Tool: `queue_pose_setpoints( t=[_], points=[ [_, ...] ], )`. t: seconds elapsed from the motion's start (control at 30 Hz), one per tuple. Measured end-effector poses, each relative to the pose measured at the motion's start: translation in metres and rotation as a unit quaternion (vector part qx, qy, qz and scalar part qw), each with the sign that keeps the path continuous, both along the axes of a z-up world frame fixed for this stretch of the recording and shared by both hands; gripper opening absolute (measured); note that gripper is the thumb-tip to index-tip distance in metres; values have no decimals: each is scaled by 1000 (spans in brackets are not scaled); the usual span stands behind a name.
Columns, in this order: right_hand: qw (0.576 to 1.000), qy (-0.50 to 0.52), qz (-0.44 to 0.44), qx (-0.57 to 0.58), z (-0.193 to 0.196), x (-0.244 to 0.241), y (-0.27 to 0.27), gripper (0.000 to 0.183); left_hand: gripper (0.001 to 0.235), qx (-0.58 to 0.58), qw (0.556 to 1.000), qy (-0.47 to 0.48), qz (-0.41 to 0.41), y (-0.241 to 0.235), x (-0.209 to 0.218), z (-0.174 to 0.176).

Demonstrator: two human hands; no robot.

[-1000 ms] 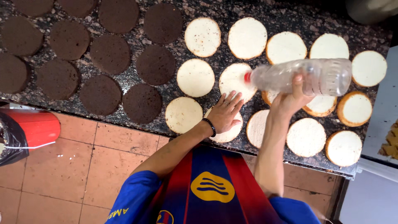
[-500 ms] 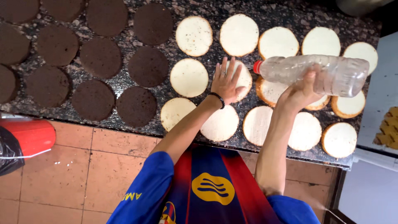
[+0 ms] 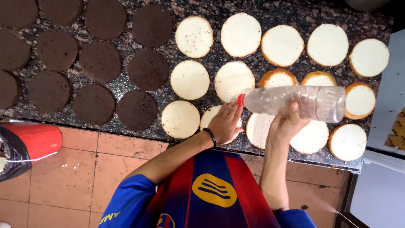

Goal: The person pours liquid from a plastic bottle onto rows of chocolate and sponge cake layers on a counter, then refills the bottle from a metal pot.

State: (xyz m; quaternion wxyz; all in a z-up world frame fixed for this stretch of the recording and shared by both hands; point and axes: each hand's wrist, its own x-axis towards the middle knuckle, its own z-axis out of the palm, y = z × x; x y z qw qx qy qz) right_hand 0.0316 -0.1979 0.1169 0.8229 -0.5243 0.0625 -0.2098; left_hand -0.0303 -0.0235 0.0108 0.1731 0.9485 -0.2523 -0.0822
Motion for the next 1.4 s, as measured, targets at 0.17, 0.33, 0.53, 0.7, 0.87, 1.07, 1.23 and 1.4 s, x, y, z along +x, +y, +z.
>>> queue_pose_setpoints(
  t=[0.17, 0.33, 0.53, 0.7, 0.87, 1.07, 1.23, 1.4],
  points=[
    [997, -35, -39, -51, 13, 21, -12, 80, 86, 7, 998, -4, 61, 19, 35, -4],
    [994, 1, -8, 112, 3, 31, -28, 80, 88, -235, 964, -9, 124, -2, 75, 20],
    [962, 74, 44, 260, -12, 3, -28, 87, 42, -475, 866, 1, 158, -24, 88, 56],
    [953, -39, 134, 268, -32, -4, -30, 92, 37, -602, 725, 244, 230, -15, 95, 73],
    [926, -133, 257, 242, -69, 46, -46, 90, 47, -599, 520, 571, 209, 5, 118, 49],
    [971, -20, 113, 210, -43, 118, -18, 76, 53, -559, 732, 323, 218, 27, 166, 3],
    [997, -68, -20, 35, -18, 175, 46, 74, 71, -79, 988, -42, 123, 31, 194, -5],
    [996, -83, -22, 29, -17, 215, 62, 71, 87, -55, 998, -17, 41, 43, 184, -10]
  ],
)
